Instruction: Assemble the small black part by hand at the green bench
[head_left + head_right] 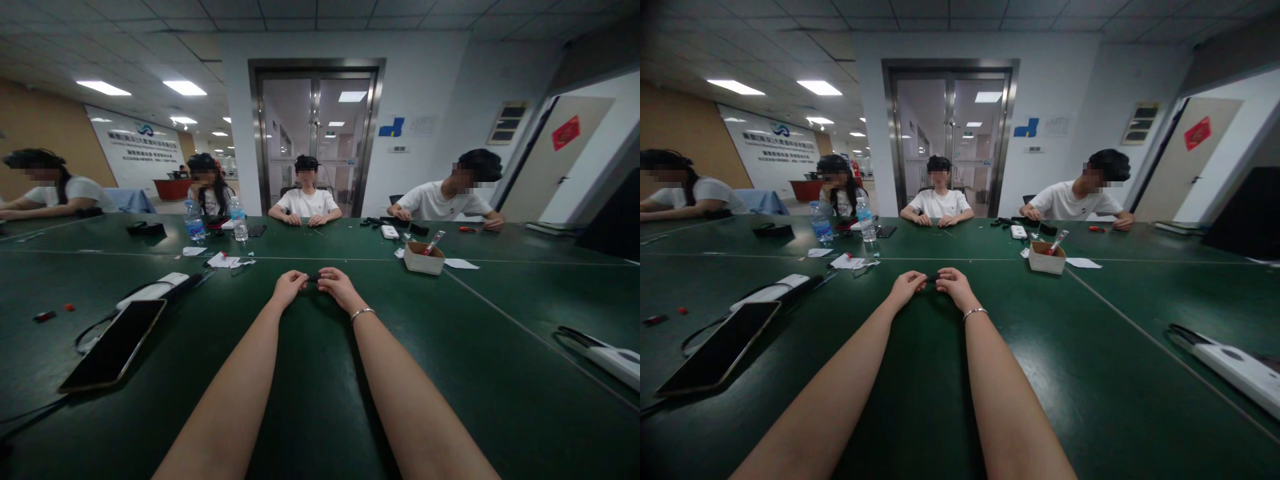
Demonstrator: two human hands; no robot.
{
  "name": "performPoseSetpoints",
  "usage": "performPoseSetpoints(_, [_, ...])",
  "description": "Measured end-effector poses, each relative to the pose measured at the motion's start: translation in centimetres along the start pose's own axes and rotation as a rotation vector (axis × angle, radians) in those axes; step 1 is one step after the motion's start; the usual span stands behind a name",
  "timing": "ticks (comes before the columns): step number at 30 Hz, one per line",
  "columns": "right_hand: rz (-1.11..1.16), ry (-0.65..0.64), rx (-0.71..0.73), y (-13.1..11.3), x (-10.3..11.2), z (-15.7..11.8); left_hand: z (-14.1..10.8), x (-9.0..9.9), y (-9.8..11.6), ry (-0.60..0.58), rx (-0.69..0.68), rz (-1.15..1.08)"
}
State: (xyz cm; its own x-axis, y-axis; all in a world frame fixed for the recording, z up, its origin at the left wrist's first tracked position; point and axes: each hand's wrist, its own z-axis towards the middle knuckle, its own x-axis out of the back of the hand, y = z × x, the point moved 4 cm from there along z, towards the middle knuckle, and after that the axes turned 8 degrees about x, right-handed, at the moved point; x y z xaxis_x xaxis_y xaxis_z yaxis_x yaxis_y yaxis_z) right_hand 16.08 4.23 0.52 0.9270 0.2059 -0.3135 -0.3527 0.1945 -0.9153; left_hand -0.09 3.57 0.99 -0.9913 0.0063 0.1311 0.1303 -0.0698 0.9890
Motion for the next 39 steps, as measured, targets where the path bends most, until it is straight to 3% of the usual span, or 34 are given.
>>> performPoseSetpoints(11, [-0.009, -0.022, -0.009, 0.16, -0.04, 0.14, 0.54, -0.36, -0.23, -0.032, -0.034, -0.007])
performPoseSetpoints(23, [0.029, -0.021, -0.019, 0.04, 0.04, 0.12, 0.19, -0.45, 0.10, -0.063, 0.017, -0.043])
performPoseSetpoints(39, [0.008, -0.018, -0.044, 0.05, 0.01, -0.24, 0.22, -0.40, -0.36, -0.034, -0.028, 0.231])
